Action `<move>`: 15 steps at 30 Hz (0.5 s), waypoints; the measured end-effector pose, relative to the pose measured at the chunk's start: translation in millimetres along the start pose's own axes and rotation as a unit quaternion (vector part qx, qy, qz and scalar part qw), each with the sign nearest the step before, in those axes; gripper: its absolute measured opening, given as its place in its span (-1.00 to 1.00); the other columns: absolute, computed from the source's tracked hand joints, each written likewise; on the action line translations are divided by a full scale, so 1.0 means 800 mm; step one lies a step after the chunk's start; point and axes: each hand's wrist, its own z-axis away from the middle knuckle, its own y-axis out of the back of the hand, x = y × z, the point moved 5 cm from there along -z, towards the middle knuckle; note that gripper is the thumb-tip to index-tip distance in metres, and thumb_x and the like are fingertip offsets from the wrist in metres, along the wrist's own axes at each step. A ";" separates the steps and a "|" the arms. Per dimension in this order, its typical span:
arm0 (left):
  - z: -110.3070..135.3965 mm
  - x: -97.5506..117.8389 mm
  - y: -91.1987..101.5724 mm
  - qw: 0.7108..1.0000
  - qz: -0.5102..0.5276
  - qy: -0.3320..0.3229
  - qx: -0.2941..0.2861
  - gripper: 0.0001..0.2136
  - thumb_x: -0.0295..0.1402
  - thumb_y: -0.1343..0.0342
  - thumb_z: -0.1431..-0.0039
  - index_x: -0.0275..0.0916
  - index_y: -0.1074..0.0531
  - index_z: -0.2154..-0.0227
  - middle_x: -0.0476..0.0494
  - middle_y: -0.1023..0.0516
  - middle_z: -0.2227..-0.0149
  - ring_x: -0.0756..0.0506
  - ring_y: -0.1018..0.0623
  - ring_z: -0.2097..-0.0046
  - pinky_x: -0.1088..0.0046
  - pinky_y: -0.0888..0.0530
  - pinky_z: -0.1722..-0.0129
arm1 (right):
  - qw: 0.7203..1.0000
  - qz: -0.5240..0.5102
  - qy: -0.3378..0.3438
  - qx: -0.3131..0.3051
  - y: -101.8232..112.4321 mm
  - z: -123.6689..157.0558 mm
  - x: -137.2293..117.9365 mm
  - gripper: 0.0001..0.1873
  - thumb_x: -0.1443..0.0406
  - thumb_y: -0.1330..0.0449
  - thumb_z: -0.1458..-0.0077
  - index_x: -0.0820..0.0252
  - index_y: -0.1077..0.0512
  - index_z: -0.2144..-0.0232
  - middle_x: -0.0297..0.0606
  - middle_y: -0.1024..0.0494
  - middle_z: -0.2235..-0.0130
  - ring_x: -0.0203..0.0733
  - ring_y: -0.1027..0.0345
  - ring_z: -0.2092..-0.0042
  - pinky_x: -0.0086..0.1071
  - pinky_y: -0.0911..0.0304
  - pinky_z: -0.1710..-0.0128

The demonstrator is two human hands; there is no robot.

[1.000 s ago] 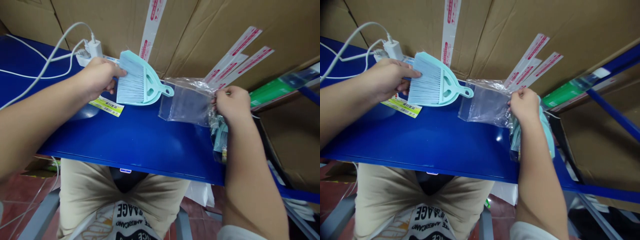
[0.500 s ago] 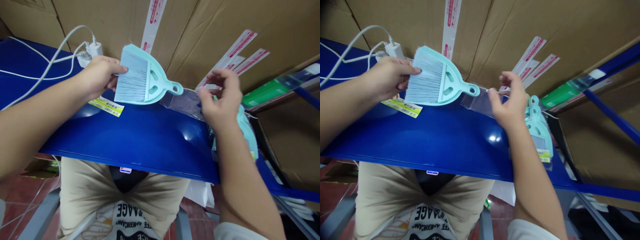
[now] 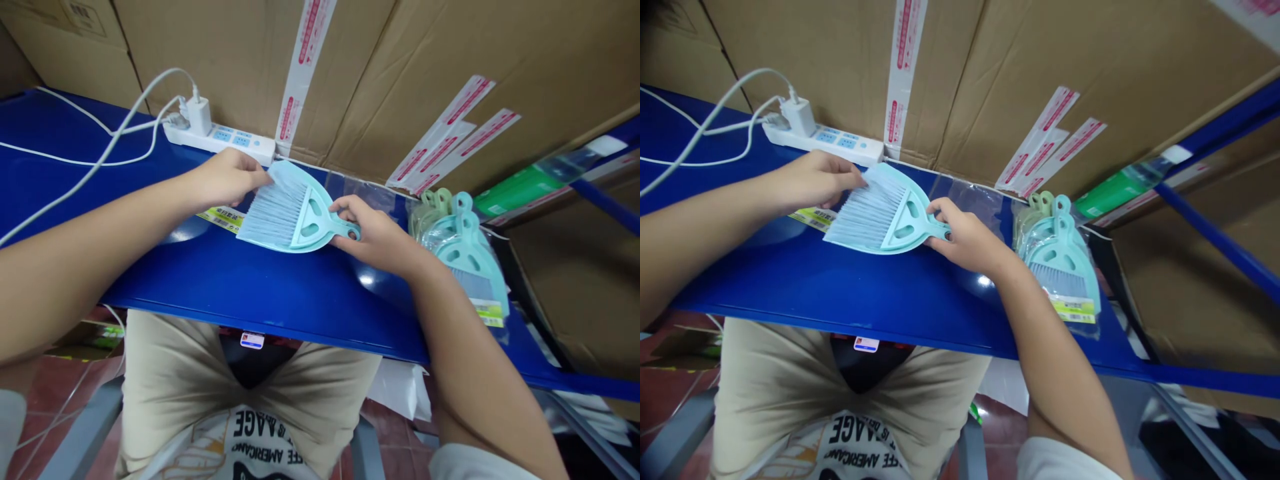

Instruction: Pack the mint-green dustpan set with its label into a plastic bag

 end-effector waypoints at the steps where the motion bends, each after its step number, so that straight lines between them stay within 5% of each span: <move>1: 0.000 -0.001 -0.002 1.000 -0.012 0.006 -0.014 -0.90 -0.36 -0.25 -0.20 -0.29 -0.57 0.35 0.02 -0.30 0.62 0.01 -0.31 0.56 0.43 -0.22 0.48 | 1.000 0.005 0.000 -0.014 0.001 -0.001 0.001 -0.65 0.16 -0.34 -0.12 0.04 -0.41 0.07 -0.33 -0.60 0.27 -0.17 -0.39 0.35 -0.31 -0.31 0.27; 5: 0.004 -0.007 -0.014 0.995 -0.027 0.052 -0.082 -0.77 -0.42 -0.28 -0.14 -0.29 -0.64 0.13 0.03 -0.33 0.63 0.00 -0.31 0.59 0.44 -0.23 0.48 | 0.997 0.063 0.021 -0.050 0.007 0.004 -0.009 -0.71 0.20 -0.34 -0.16 0.04 -0.47 0.07 -0.18 -0.66 0.12 0.03 -0.55 0.12 -0.15 -0.43 0.10; 9: 0.002 -0.012 -0.014 0.993 -0.034 0.069 -0.086 -0.60 -0.47 -0.28 -0.05 -0.28 -0.63 0.00 0.01 -0.39 0.61 -0.04 -0.37 0.59 0.43 -0.25 0.50 | 0.984 0.146 0.077 0.073 -0.024 0.060 -0.074 -0.78 0.31 -0.25 -0.25 0.10 -0.55 0.05 0.02 -0.62 0.01 0.14 -0.54 0.01 0.00 -0.47 0.00; 11: 0.001 -0.013 -0.012 0.994 -0.037 0.065 -0.083 -0.59 -0.48 -0.24 0.00 -0.26 -0.64 0.03 -0.02 -0.43 0.60 -0.06 -0.41 0.57 0.43 -0.29 0.49 | 0.978 0.071 0.192 0.050 -0.095 0.103 -0.120 -0.83 0.29 -0.19 -0.33 0.01 -0.58 0.11 -0.19 -0.62 0.26 -0.04 -0.52 0.25 -0.17 -0.50 0.22; 13: 0.001 -0.012 -0.011 0.994 -0.033 0.065 -0.084 -0.62 -0.49 -0.19 0.04 -0.24 -0.65 0.10 -0.03 -0.45 0.60 -0.07 -0.43 0.56 0.44 -0.31 0.50 | 0.945 -0.041 0.303 -0.115 -0.194 0.136 -0.151 -0.84 0.10 -0.24 -0.32 -0.06 -0.59 0.24 -0.37 -0.54 0.45 -0.17 -0.40 0.47 -0.31 -0.39 0.48; 15: 0.001 -0.012 -0.010 0.994 -0.021 0.071 -0.086 -0.64 -0.50 -0.16 0.06 -0.24 -0.64 0.15 -0.04 -0.45 0.61 -0.07 -0.43 0.57 0.44 -0.30 0.52 | 0.967 0.014 0.149 -0.206 -0.273 0.132 -0.131 -0.79 0.08 -0.35 -0.20 0.06 -0.58 0.31 -0.30 -0.57 0.44 -0.13 -0.41 0.49 -0.28 -0.34 0.56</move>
